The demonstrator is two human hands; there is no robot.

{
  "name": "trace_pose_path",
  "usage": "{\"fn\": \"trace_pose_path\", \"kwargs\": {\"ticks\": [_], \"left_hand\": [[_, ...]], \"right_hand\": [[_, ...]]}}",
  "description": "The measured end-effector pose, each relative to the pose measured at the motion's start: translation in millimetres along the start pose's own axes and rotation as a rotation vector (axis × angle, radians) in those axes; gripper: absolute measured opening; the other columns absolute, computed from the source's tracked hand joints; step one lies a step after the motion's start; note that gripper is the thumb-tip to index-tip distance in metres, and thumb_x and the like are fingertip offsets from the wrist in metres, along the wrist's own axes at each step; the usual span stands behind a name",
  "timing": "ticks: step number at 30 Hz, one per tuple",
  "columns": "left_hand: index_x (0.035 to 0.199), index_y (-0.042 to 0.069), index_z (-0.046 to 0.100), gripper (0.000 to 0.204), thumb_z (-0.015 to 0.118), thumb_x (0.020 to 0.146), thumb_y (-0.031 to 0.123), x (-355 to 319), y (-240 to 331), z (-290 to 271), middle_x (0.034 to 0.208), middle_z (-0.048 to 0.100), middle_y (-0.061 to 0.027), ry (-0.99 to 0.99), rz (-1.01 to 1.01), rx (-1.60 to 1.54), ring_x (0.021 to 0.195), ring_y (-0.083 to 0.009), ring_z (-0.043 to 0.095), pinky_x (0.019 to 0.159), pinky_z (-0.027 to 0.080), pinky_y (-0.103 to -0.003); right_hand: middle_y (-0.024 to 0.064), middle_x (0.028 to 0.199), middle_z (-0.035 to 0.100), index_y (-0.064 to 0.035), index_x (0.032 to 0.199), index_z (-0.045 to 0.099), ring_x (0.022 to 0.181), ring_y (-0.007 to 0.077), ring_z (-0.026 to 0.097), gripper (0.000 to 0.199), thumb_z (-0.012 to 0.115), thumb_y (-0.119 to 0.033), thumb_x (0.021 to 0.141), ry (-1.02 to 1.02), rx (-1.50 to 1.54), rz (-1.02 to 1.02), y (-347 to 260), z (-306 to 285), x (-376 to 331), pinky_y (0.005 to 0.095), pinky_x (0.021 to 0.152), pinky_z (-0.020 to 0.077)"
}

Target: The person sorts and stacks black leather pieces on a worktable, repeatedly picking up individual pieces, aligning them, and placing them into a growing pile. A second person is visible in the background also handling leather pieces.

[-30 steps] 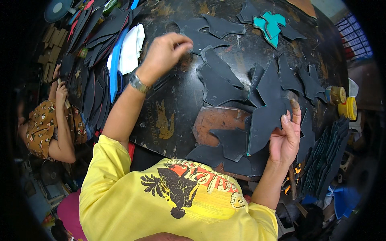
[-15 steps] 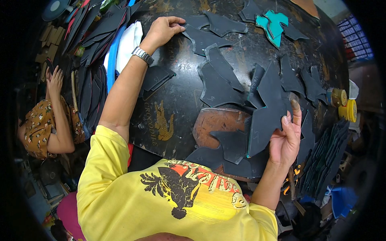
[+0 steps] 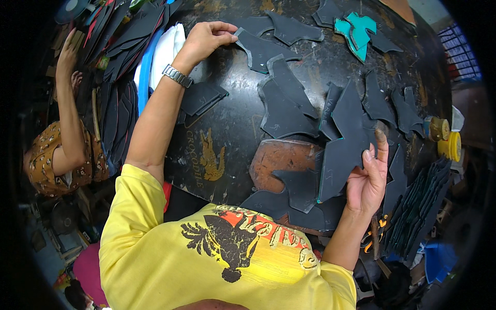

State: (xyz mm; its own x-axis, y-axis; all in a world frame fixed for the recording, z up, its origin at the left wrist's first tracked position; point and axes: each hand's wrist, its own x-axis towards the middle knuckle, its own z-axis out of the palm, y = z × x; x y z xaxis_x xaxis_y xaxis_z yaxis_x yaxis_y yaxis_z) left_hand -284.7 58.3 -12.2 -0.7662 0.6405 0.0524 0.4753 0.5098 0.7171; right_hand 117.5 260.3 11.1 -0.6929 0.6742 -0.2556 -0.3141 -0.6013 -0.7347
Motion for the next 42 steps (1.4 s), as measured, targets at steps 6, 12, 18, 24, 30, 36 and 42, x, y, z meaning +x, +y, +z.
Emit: {"fn": "trace_pose_path", "kwargs": {"ticks": [6, 12, 18, 24, 30, 36, 42], "left_hand": [[0.116, 0.004, 0.077, 0.032, 0.080, 0.087, 0.018, -9, 0, -7, 0.099, 0.078, -0.0074, 0.007, -0.007, -0.054, 0.091, -0.0124, 0.073, 0.086, 0.055, -0.026], [0.112, 0.005, 0.079, 0.028, 0.081, 0.086, 0.016, -14, -7, -10, 0.096, 0.078, -0.0090, 0.054, 0.035, -0.108, 0.089, -0.0145, 0.074, 0.084, 0.056, -0.028], [0.111, 0.005, 0.079, 0.026, 0.080, 0.086, 0.014, -19, -12, -11, 0.095, 0.079, -0.0094, 0.082, 0.056, -0.218, 0.088, -0.0143, 0.073, 0.084, 0.057, -0.028], [0.112, 0.007, 0.079, 0.026, 0.079, 0.087, 0.012, -22, -14, -14, 0.096, 0.078, -0.0092, 0.068, 0.030, -0.234, 0.089, -0.0140, 0.073, 0.084, 0.057, -0.027], [0.113, 0.012, 0.080, 0.024, 0.075, 0.090, 0.018, -26, -13, -16, 0.097, 0.078, -0.0125, 0.028, 0.069, -0.017, 0.091, -0.0200, 0.074, 0.085, 0.057, -0.033], [0.113, 0.008, 0.079, 0.043, 0.076, 0.088, 0.042, -17, 0, -22, 0.104, 0.077, -0.0175, 0.000, -0.021, 0.224, 0.097, -0.0308, 0.074, 0.089, 0.056, -0.039], [0.133, 0.003, 0.064, 0.077, 0.084, 0.078, 0.055, 18, 0, -1, 0.103, 0.076, -0.0161, 0.296, 0.069, 0.337, 0.096, -0.0293, 0.074, 0.091, 0.057, -0.038]], "right_hand": [[0.0082, 0.118, 0.071, -0.0062, 0.147, 0.047, 0.113, 0.0156, 0.068, 0.059, 0.062, 0.010, 0.092, -0.018, -0.002, 0.007, 2, 1, 0, 0.0351, 0.106, 0.0526], [0.0090, 0.119, 0.071, -0.0058, 0.147, 0.047, 0.113, 0.0152, 0.068, 0.059, 0.063, 0.010, 0.092, -0.030, 0.008, 0.010, 2, -1, 1, 0.0330, 0.106, 0.0528], [0.0092, 0.119, 0.071, -0.0055, 0.148, 0.046, 0.113, 0.0143, 0.068, 0.061, 0.062, 0.011, 0.092, -0.047, 0.016, 0.012, 3, -5, 2, 0.0314, 0.104, 0.0539], [0.0086, 0.118, 0.071, -0.0056, 0.148, 0.046, 0.109, 0.0130, 0.068, 0.061, 0.062, 0.011, 0.091, -0.035, 0.002, 0.006, 4, -5, 2, 0.0323, 0.104, 0.0535], [0.0074, 0.115, 0.071, -0.0057, 0.147, 0.047, 0.107, 0.0127, 0.068, 0.061, 0.063, 0.011, 0.091, 0.005, -0.008, 0.008, 4, -3, 3, 0.0315, 0.103, 0.0532], [0.0069, 0.114, 0.070, -0.0057, 0.147, 0.047, 0.107, 0.0134, 0.068, 0.061, 0.063, 0.011, 0.091, 0.006, -0.035, -0.006, 4, 2, 1, 0.0305, 0.102, 0.0532], [0.0072, 0.116, 0.070, -0.0057, 0.147, 0.047, 0.110, 0.0147, 0.067, 0.060, 0.063, 0.010, 0.091, 0.025, -0.047, 0.001, 6, 4, 2, 0.0307, 0.103, 0.0527]]}}
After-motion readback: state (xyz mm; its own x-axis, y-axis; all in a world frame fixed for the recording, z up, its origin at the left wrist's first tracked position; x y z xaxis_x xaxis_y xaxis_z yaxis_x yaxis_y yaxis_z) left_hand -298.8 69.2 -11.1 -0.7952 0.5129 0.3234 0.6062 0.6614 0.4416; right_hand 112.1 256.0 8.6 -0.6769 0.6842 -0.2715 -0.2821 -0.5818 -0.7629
